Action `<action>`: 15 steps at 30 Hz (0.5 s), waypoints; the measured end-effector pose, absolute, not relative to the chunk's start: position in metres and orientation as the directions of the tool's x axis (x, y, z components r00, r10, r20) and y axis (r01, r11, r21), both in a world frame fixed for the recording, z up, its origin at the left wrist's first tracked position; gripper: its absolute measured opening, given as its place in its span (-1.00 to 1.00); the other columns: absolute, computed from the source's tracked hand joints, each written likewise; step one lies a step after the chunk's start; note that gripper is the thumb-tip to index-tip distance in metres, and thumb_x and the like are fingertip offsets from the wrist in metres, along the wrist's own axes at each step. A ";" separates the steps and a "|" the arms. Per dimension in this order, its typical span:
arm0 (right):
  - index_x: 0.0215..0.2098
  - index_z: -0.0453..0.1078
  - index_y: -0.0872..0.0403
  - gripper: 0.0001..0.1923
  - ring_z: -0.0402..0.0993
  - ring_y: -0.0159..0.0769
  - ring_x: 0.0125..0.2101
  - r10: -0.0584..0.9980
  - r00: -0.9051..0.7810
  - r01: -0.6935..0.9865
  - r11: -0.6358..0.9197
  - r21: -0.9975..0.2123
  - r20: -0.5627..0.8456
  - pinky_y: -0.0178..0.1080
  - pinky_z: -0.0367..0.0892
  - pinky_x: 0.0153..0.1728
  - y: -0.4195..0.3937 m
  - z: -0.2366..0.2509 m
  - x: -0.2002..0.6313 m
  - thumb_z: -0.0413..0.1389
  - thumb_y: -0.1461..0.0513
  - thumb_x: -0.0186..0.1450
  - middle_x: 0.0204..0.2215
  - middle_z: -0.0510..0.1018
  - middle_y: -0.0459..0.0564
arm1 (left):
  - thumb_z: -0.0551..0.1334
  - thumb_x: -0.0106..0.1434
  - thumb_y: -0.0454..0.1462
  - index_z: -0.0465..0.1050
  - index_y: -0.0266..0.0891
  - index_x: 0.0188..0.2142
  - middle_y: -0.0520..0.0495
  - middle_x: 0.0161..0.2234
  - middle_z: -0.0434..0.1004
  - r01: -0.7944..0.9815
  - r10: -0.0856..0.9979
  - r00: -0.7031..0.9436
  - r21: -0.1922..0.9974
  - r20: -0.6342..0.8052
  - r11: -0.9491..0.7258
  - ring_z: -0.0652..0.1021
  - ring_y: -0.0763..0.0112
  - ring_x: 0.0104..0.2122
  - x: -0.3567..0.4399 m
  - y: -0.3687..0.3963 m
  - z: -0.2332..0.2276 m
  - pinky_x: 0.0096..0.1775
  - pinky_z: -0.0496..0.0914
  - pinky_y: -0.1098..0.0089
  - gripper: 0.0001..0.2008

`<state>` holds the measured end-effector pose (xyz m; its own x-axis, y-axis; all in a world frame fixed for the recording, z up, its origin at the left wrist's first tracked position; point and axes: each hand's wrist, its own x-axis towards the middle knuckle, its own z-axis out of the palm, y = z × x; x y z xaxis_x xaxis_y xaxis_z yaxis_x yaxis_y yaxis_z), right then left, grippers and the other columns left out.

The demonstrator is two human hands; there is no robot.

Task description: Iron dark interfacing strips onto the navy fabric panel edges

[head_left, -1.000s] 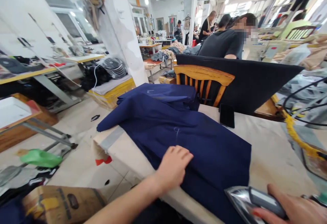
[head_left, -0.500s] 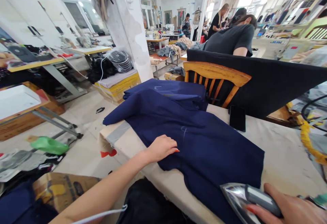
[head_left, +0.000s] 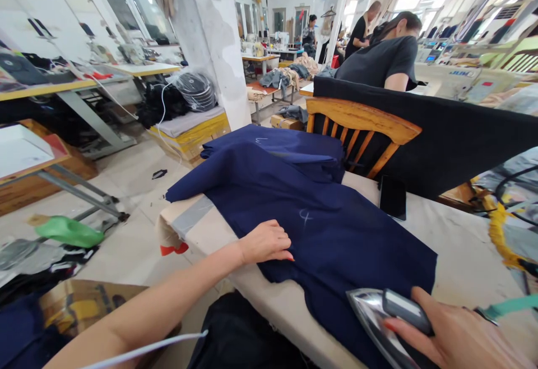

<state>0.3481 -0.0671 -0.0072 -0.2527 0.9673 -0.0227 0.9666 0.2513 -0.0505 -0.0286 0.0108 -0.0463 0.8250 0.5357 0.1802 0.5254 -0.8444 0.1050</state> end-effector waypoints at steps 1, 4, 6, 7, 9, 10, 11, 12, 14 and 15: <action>-0.41 0.31 -0.11 -0.54 0.49 0.11 -0.56 0.957 -0.282 0.959 0.281 -0.024 -0.062 0.00 0.29 -0.55 -0.063 0.000 0.336 -0.13 -0.24 0.17 -0.67 0.48 0.00 | -0.07 0.40 0.02 0.27 -0.24 -0.50 0.01 -0.49 0.43 0.523 0.535 0.823 0.111 0.190 -0.845 0.41 0.45 -0.44 -0.030 0.009 -0.046 -0.22 0.18 0.39 -0.51; -0.40 0.32 -0.03 -0.57 0.49 0.08 -0.57 0.938 -0.311 0.945 0.322 0.053 -0.153 -0.07 0.28 -0.56 -0.053 0.020 0.300 -0.11 -0.16 0.23 -0.68 0.47 0.01 | -0.04 0.37 0.04 0.27 -0.24 -0.50 0.02 -0.50 0.43 0.514 0.527 0.825 0.117 0.202 -0.850 0.40 0.44 -0.44 -0.033 0.006 -0.046 -0.23 0.17 0.38 -0.52; -0.40 0.31 -0.02 -0.59 0.50 0.06 -0.56 0.928 -0.330 0.934 0.348 0.085 -0.174 -0.11 0.26 -0.56 -0.049 0.027 0.282 -0.09 -0.13 0.25 -0.66 0.49 0.02 | -0.03 0.36 0.05 0.28 -0.24 -0.49 0.02 -0.49 0.43 0.523 0.535 0.821 0.113 0.201 -0.845 0.39 0.44 -0.44 -0.034 0.007 -0.048 -0.23 0.17 0.39 -0.53; -0.39 0.30 -0.01 -0.59 0.51 0.06 -0.54 0.920 -0.345 0.926 0.365 0.092 -0.185 -0.12 0.26 -0.56 -0.047 0.028 0.276 -0.10 -0.13 0.27 -0.64 0.50 0.02 | -0.03 0.36 0.05 0.28 -0.24 -0.48 0.02 -0.48 0.43 0.533 0.545 0.815 0.113 0.198 -0.838 0.40 0.44 -0.43 -0.034 0.008 -0.049 -0.23 0.17 0.39 -0.53; -0.38 0.27 -0.02 -0.55 0.52 0.07 -0.52 0.905 -0.368 0.915 0.393 0.089 -0.215 -0.11 0.26 -0.56 -0.044 0.027 0.265 -0.16 -0.16 0.28 -0.62 0.51 0.02 | 0.00 0.37 0.03 0.29 -0.23 -0.45 0.02 -0.46 0.44 0.557 0.570 0.801 0.119 0.183 -0.822 0.40 0.43 -0.42 -0.036 0.010 -0.053 -0.22 0.17 0.39 -0.56; -0.38 0.26 -0.02 -0.53 0.52 0.08 -0.51 0.898 -0.374 0.911 0.402 0.087 -0.232 -0.10 0.27 -0.55 -0.043 0.026 0.261 -0.19 -0.18 0.29 -0.61 0.51 0.02 | 0.01 0.37 0.02 0.30 -0.23 -0.43 0.02 -0.44 0.44 0.567 0.580 0.795 0.125 0.175 -0.814 0.41 0.44 -0.41 -0.036 0.011 -0.054 -0.22 0.17 0.39 -0.58; -0.37 0.25 -0.02 -0.52 0.52 0.09 -0.50 0.892 -0.379 0.908 0.410 0.090 -0.246 -0.08 0.28 -0.53 -0.041 0.026 0.257 -0.20 -0.18 0.29 -0.59 0.51 0.02 | 0.03 0.37 0.01 0.30 -0.23 -0.41 0.02 -0.43 0.44 0.575 0.590 0.790 0.131 0.168 -0.807 0.41 0.44 -0.40 -0.037 0.011 -0.055 -0.22 0.17 0.39 -0.61; -0.37 0.24 -0.01 -0.52 0.52 0.09 -0.49 0.890 -0.381 0.904 0.415 0.100 -0.250 -0.06 0.29 -0.52 -0.041 0.026 0.253 -0.20 -0.19 0.29 -0.59 0.51 0.02 | 0.05 0.37 -0.01 0.31 -0.23 -0.40 0.02 -0.42 0.44 0.584 0.599 0.784 0.134 0.163 -0.801 0.41 0.44 -0.40 -0.038 0.012 -0.055 -0.21 0.17 0.39 -0.63; -0.35 0.24 -0.01 -0.52 0.52 0.09 -0.49 0.887 -0.397 0.895 0.432 0.116 -0.237 -0.04 0.31 -0.50 -0.039 0.028 0.244 -0.21 -0.18 0.30 -0.58 0.51 0.02 | 0.07 0.36 -0.03 0.31 -0.24 -0.39 0.02 -0.41 0.43 0.603 0.615 0.771 0.123 0.163 -0.789 0.41 0.43 -0.38 -0.038 0.010 -0.054 -0.20 0.17 0.37 -0.66; -0.35 0.23 -0.01 -0.52 0.52 0.09 -0.49 0.882 -0.413 0.888 0.445 0.116 -0.227 -0.04 0.31 -0.50 -0.038 0.029 0.239 -0.22 -0.18 0.30 -0.58 0.51 0.01 | 0.08 0.36 -0.04 0.32 -0.24 -0.38 0.01 -0.40 0.43 0.618 0.627 0.761 0.110 0.169 -0.779 0.41 0.41 -0.36 -0.038 0.008 -0.052 -0.19 0.18 0.36 -0.67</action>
<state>0.2387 -0.0379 0.0292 -0.4128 0.8822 -0.2265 0.8879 0.4452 0.1160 -0.0379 0.0079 -0.0522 0.7605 0.6271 0.1685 0.6177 -0.7787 0.1099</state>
